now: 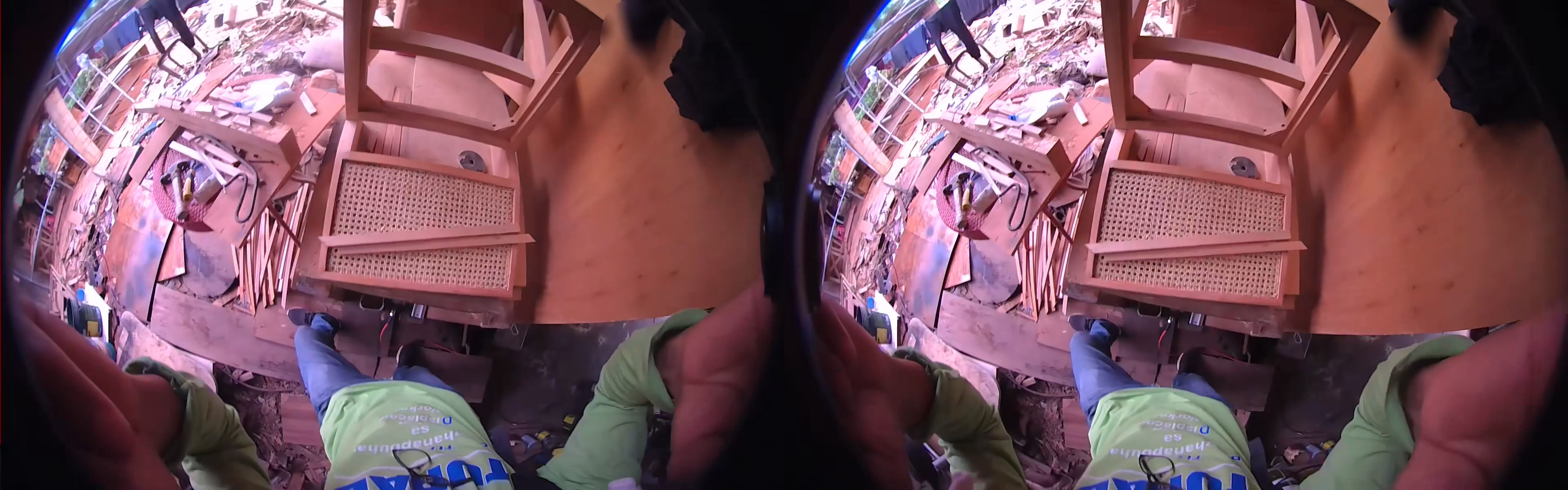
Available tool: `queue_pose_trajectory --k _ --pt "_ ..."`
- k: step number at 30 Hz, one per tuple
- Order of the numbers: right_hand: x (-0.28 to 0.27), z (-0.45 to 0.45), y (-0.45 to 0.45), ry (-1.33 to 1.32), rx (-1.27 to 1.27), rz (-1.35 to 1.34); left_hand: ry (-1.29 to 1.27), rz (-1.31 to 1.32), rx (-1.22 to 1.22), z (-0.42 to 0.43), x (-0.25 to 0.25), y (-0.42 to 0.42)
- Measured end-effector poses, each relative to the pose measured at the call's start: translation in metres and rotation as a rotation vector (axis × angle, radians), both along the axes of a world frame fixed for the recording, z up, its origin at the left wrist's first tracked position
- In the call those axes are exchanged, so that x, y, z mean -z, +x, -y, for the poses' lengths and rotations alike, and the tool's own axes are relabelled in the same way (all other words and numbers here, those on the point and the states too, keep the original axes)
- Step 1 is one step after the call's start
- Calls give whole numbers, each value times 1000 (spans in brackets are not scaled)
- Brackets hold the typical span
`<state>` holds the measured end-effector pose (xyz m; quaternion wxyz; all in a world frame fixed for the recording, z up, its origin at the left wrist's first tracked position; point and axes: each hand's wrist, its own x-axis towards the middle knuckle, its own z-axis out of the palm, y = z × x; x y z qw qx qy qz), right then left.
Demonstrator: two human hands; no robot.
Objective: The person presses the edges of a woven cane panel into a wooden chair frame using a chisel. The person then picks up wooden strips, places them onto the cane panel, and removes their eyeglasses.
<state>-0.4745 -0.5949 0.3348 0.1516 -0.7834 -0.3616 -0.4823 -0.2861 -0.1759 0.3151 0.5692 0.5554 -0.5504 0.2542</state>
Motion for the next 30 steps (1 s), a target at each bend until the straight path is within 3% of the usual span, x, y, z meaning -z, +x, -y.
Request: queue_pose_trajectory --k 14,30 --pt "-36 -6 -7 -31 -35 -2 -57 43 5 -23 -37 -16" --pt "-11 -4 11 -5 -71 1 12 50 9 -20 -34 -15"
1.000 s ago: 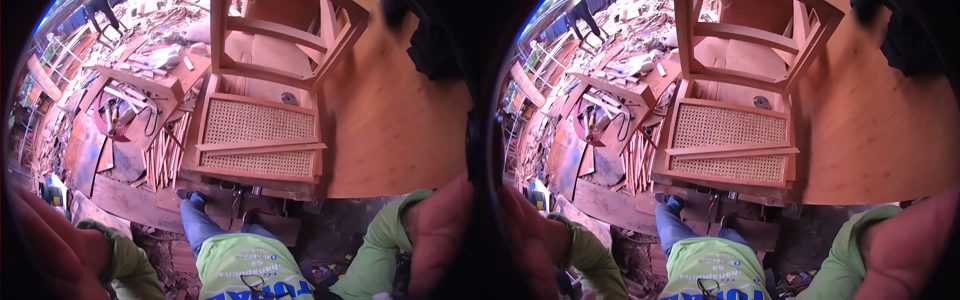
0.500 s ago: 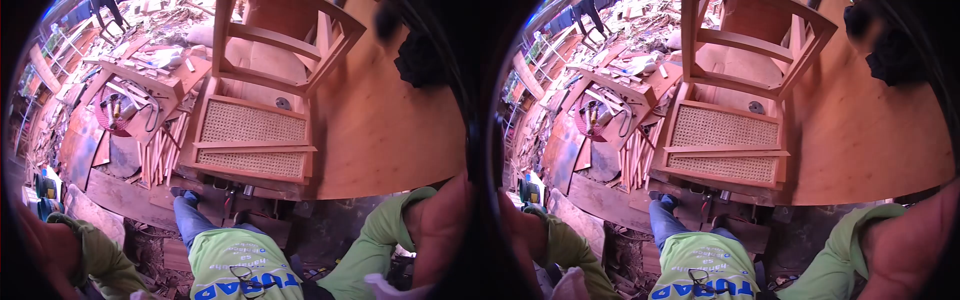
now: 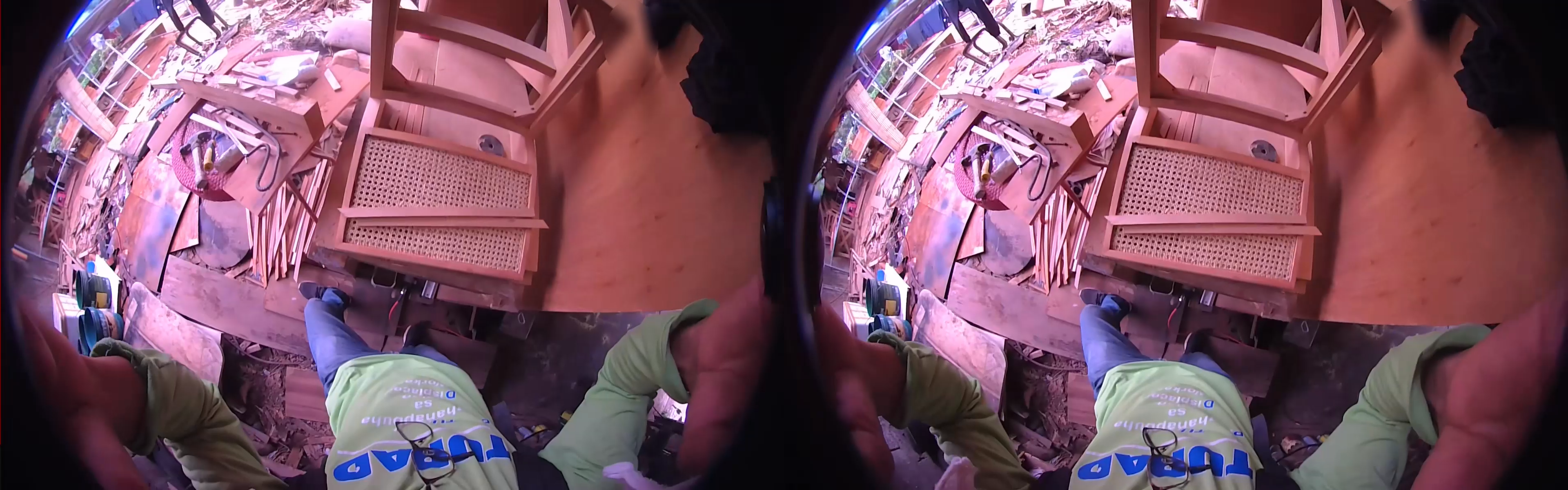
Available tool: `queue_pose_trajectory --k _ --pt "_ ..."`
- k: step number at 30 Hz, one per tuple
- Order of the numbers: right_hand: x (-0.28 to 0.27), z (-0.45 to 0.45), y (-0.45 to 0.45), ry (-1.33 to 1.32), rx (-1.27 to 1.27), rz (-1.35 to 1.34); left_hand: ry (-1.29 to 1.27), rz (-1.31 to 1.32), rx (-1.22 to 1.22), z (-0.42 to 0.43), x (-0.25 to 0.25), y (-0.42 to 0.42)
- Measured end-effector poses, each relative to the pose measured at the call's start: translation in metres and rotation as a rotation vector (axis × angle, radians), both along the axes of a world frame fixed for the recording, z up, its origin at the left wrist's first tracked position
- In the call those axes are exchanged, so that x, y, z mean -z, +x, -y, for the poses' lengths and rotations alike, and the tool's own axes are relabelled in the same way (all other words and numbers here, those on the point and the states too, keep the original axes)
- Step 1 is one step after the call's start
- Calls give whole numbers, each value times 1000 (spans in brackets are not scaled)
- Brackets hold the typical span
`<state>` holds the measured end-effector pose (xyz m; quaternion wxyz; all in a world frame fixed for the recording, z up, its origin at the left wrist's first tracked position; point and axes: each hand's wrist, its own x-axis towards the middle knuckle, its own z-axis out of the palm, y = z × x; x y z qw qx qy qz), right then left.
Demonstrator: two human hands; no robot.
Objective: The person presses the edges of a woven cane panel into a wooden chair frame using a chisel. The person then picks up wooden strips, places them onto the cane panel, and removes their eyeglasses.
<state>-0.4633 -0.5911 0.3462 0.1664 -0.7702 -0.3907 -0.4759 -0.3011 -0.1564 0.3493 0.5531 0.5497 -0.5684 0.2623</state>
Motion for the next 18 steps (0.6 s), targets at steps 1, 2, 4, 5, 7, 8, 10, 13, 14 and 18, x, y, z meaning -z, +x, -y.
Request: queue_pose_trajectory --k 1,2,4,5,7,8,10,13,14,18 --pt "3 0 -1 1 -8 3 -1 1 8 0 1 -1" --pt "3 0 -2 -1 -11 4 2 0 14 2 3 0" --pt "3 1 3 0 -12 -1 5 -14 22 3 4 4" --pt "1 2 7 4 -12 -8 12 -27 28 6 5 8" --pt "2 3 10 -1 -10 -5 15 -22 38 9 5 10" --pt "3 2 8 2 -13 -5 20 -20 43 10 6 8" --pt "2 1 9 -4 -13 -6 18 -24 51 14 7 9" --pt "-1 2 10 -15 -25 12 9 -6 60 19 9 7" --pt "-1 2 12 -13 -24 11 12 -3 66 20 7 8" --pt "0 1 10 -11 -34 -7 10 1 83 24 3 8"
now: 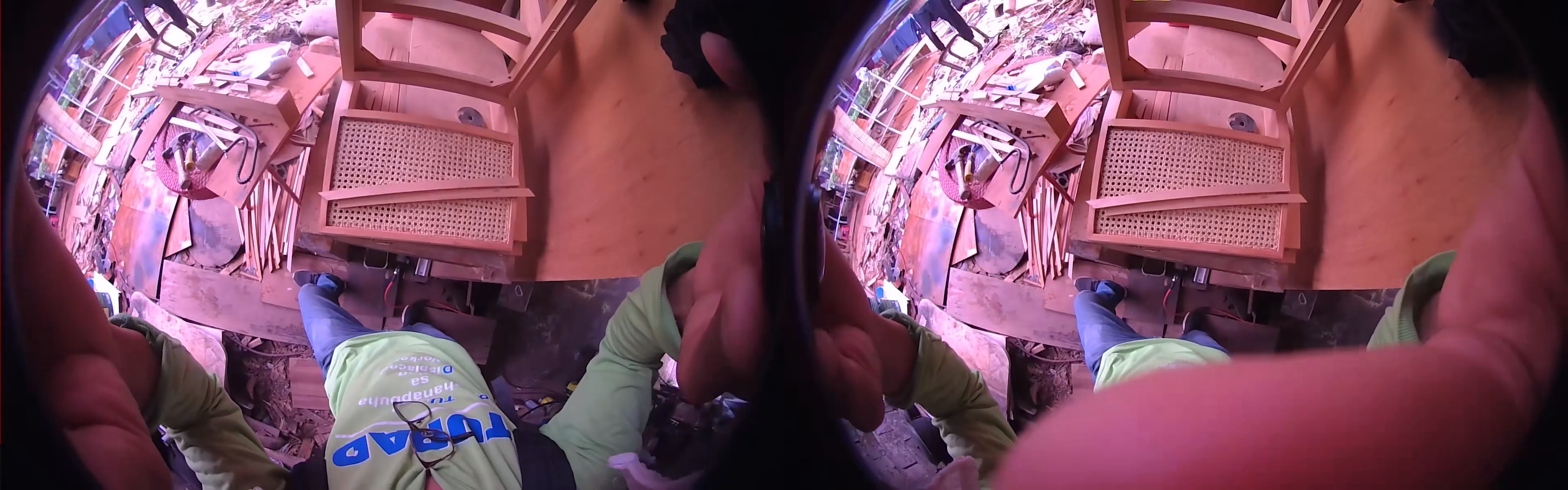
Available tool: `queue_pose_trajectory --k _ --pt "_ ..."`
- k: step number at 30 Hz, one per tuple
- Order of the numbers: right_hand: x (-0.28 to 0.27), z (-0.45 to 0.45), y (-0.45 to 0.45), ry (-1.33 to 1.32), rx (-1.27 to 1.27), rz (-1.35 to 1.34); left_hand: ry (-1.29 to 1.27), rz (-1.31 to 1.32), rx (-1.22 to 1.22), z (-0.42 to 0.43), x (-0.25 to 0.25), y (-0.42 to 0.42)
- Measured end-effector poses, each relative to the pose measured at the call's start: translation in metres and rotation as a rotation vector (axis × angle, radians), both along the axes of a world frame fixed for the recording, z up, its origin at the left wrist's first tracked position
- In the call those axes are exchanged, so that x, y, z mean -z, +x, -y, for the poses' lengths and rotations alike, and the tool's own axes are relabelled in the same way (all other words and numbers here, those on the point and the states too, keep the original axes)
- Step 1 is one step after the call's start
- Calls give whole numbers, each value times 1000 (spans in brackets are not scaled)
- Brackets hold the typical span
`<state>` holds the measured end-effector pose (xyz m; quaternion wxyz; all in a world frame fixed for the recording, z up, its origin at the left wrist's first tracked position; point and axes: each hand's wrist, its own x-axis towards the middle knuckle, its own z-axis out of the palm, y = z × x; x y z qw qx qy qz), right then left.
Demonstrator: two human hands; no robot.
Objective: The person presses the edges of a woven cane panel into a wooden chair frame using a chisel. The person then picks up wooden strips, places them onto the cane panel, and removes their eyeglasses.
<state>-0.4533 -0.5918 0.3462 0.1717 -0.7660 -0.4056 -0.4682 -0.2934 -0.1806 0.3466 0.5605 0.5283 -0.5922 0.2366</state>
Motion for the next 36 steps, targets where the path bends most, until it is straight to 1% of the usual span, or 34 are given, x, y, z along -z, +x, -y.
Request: queue_pose_trajectory --k 6,12,16,18,20,21,22,23,24,26,27,28,30,33,35,36 --pt "-3 0 5 21 -12 -32 -8 -29 1 5 -6 2" --pt "1 2 9 9 -9 10 -34 3 -12 1 -3 -5" --pt "6 2 13 14 -11 -11 -108 -3 -34 -4 0 2" --pt "5 1 14 21 -7 -27 -144 -53 -135 -14 20 7" --pt "11 -1 20 41 13 -60 68 -186 -402 -27 75 21" --pt "21 -2 26 67 40 -102 112 -358 -427 1 107 10" --pt "36 -4 38 97 80 -160 268 -494 -475 9 137 8" --pt "60 -8 54 131 126 -248 505 -441 -564 8 169 17" --pt "90 -14 71 164 161 -350 499 -544 -573 13 211 22" --pt "176 -29 108 259 179 -581 524 -639 -554 19 282 36" --pt "221 -35 127 227 199 -614 554 -687 -584 20 308 42" --pt "264 -40 140 215 213 -704 580 -734 -611 21 331 50" --pt "332 -49 163 88 291 -726 520 -782 -614 18 379 65" --pt "388 -65 180 64 341 -783 544 -884 -622 7 385 67" --pt "410 -65 185 13 399 -811 536 -906 -639 -3 386 69" --pt "413 -62 189 28 395 -824 536 -907 -633 -10 386 70"
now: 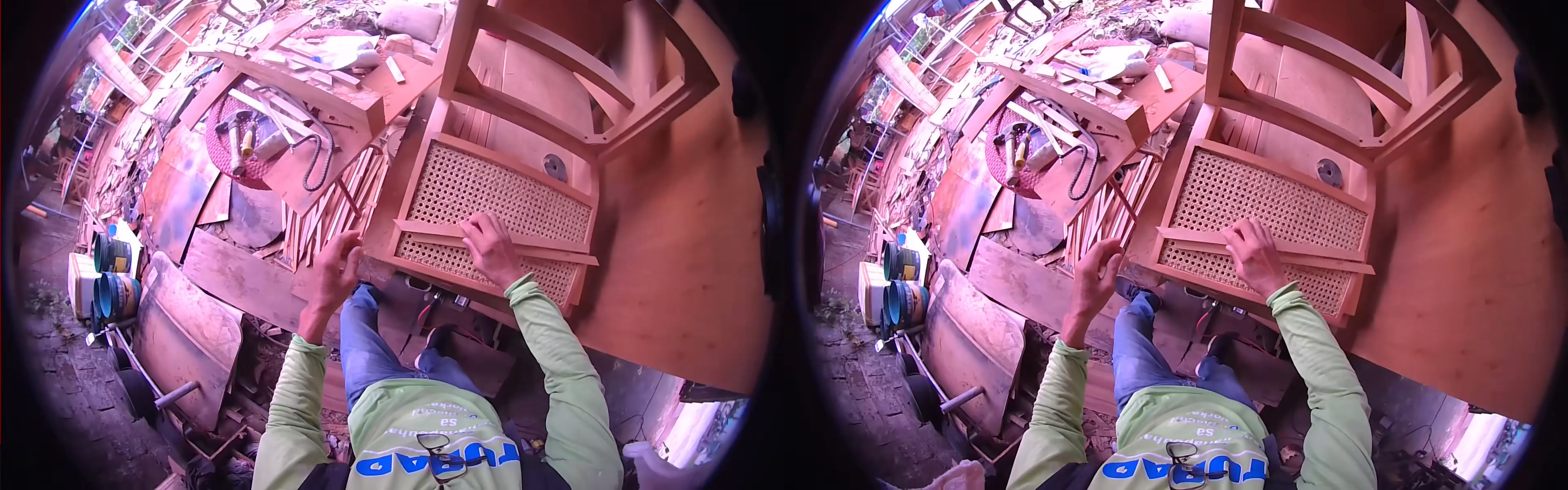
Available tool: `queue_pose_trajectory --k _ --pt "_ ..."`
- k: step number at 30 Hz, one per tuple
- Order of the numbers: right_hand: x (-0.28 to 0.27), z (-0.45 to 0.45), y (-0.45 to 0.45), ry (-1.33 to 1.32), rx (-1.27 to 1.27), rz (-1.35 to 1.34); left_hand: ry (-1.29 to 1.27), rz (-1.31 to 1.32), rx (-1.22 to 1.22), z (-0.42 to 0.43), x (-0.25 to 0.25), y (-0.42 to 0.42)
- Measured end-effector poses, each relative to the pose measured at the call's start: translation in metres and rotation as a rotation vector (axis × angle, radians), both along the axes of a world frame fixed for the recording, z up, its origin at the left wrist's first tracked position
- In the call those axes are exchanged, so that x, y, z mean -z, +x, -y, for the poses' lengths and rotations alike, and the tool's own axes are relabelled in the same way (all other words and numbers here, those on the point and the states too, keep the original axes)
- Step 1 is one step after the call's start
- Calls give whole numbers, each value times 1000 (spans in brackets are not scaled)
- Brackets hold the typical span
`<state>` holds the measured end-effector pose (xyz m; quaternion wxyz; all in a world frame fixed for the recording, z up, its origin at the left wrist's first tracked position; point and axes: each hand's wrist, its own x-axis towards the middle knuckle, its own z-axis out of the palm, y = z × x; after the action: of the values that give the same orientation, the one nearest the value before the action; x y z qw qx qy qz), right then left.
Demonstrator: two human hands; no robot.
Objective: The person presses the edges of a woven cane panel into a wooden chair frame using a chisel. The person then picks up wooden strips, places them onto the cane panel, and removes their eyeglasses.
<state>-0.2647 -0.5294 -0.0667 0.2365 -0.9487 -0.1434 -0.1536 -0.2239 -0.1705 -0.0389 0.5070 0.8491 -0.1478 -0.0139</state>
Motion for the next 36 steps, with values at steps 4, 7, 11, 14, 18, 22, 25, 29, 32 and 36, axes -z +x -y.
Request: queue_pose_trajectory --k 4,7,11,14,18,22,25,29,32,36 --pt "2 -1 4 65 19 -30 13 9 6 -20 2 -5" --pt "-4 -6 4 53 23 -10 106 87 5 -11 -2 -10" --pt "-40 -18 -3 63 -16 31 248 413 133 27 -48 -11" --pt "-85 -21 -9 233 173 163 114 472 -57 22 -59 -7" --pt "-163 21 -24 525 361 394 50 415 -186 -15 -56 -4" --pt "-202 78 -15 975 352 614 17 345 -403 -66 -50 57" --pt "-179 119 -18 1314 497 515 4 352 -630 -125 -44 141" --pt "-95 167 -31 1688 458 310 37 278 -819 -184 -47 217" --pt "-18 210 -47 1847 532 183 202 348 -821 -229 -15 265" --pt "61 228 -58 1954 833 151 415 132 -635 -222 -18 287"
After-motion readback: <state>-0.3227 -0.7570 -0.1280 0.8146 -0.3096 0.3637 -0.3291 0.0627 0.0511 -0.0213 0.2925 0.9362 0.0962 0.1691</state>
